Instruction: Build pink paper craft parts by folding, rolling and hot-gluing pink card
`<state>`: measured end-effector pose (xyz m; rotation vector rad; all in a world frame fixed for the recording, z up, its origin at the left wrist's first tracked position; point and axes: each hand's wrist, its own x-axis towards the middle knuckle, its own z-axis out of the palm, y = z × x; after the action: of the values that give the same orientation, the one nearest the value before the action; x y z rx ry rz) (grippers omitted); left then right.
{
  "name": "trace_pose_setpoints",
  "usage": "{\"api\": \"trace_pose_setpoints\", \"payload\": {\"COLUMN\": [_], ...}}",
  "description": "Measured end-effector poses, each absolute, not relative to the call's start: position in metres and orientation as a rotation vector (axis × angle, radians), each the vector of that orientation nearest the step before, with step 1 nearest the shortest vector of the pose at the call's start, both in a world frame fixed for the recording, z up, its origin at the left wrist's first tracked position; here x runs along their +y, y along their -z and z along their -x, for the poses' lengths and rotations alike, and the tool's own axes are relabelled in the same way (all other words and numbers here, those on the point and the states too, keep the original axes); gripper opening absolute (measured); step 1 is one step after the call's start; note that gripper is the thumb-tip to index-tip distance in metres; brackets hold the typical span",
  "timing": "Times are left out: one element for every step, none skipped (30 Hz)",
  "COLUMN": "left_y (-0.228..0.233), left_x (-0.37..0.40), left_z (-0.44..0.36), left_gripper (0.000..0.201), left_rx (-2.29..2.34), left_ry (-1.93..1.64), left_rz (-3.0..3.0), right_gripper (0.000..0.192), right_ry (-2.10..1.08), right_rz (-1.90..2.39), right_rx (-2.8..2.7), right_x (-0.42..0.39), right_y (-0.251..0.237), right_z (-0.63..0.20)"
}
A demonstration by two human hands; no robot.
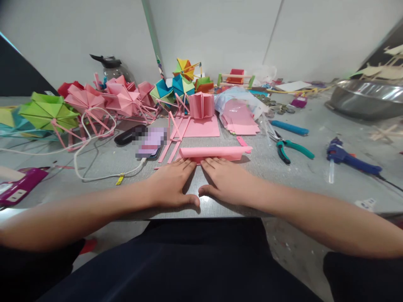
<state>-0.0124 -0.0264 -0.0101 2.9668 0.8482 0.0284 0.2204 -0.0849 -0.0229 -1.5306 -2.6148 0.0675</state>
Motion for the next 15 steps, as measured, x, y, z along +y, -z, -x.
{"api": "trace_pose_setpoints", "payload": {"left_y": [0.011,0.011,0.012,0.014,0.015,0.017,0.019,0.021,0.022,0.023,0.023,0.022,0.02,0.019,0.016], "left_x": [-0.024,-0.022,-0.02,-0.017,-0.015,-0.013,-0.011,-0.009,-0.008,-0.007,-0.007,-0.008,-0.009,-0.01,-0.012], "left_z": [0.012,0.013,0.013,0.013,0.013,0.013,0.013,0.013,0.013,0.012,0.012,0.011,0.011,0.01,0.01], "left_gripper": [0.112,0.11,0.108,0.108,0.109,0.111,0.113,0.116,0.118,0.119,0.119,0.117,0.113,0.107,0.101], "left_rx": [0.839,0.83,0.823,0.817,0.814,0.814,0.821,0.835,0.854,0.873,0.889,0.895,0.896,0.896,0.902], "left_ry": [-0.046,-0.059,-0.066,-0.072,-0.075,-0.078,-0.078,-0.074,-0.065,-0.055,-0.05,-0.048,-0.05,-0.053,-0.052], "left_rz": [-2.964,-2.96,-2.954,-2.948,-2.945,-2.946,-2.952,-2.961,-2.97,-2.977,-2.98,-2.98,-2.976,-2.969,-2.958], "right_gripper": [0.074,0.071,0.068,0.063,0.058,0.055,0.052,0.052,0.052,0.051,0.05,0.049,0.047,0.046,0.044], "right_ry": [-0.047,-0.034,-0.03,-0.035,-0.045,-0.054,-0.061,-0.064,-0.071,-0.084,-0.101,-0.12,-0.14,-0.154,-0.161], "right_rz": [1.522,1.512,1.504,1.505,1.515,1.529,1.544,1.557,1.566,1.567,1.562,1.553,1.544,1.538,1.537], "right_rx": [-2.606,-2.599,-2.595,-2.593,-2.592,-2.59,-2.586,-2.58,-2.577,-2.583,-2.595,-2.61,-2.623,-2.63,-2.632], "right_x": [-0.087,-0.089,-0.09,-0.091,-0.091,-0.09,-0.087,-0.084,-0.081,-0.077,-0.072,-0.067,-0.062,-0.057,-0.052], "right_y": [0.023,0.022,0.022,0.021,0.02,0.019,0.018,0.016,0.014,0.013,0.011,0.009,0.008,0.007,0.007], "right_z": [-0.22,-0.22,-0.219,-0.218,-0.218,-0.217,-0.217,-0.216,-0.216,-0.216,-0.217,-0.217,-0.218,-0.219,-0.221]}}
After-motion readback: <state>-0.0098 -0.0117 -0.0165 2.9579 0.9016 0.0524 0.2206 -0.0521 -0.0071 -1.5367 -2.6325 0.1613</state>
